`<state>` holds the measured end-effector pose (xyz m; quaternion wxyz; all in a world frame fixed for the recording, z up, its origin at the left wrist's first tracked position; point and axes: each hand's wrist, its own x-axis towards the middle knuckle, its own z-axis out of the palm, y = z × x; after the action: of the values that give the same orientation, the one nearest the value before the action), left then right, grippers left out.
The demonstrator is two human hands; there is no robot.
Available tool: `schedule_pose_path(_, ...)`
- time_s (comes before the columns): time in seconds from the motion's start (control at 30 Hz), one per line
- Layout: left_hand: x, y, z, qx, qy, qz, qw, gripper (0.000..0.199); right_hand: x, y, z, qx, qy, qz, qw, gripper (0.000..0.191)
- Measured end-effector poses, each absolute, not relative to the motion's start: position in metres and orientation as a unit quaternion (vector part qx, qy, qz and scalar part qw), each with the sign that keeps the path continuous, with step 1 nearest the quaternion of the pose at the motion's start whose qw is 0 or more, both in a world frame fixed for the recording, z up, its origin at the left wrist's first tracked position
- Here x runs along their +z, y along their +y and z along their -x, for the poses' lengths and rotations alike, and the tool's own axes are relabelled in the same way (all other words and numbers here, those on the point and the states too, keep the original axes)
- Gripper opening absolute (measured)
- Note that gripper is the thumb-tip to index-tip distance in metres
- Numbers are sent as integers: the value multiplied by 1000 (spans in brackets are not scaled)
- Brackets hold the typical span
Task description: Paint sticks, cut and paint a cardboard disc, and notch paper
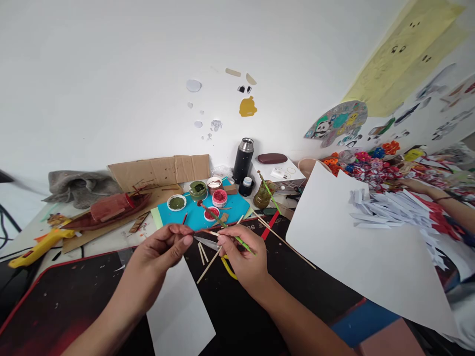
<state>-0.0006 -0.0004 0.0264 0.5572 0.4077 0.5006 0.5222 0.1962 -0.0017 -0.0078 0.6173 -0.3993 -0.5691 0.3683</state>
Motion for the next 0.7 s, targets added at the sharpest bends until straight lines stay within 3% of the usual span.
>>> schedule_pose_path(0.3, 41, 8, 20, 418, 535, -624, 386, 37, -9, -2, -199, 322, -620, 381, 607, 10)
schedule_pose_path(0.47, 38, 8, 17, 406, 535, -649, 357, 27, -8, -3, -200, 289, -647, 382, 593, 10)
schedule_pose_path(0.7, 35, 8, 20, 410, 530, -660, 340, 29, -8, -4, -201, 289, -657, 380, 584, 11)
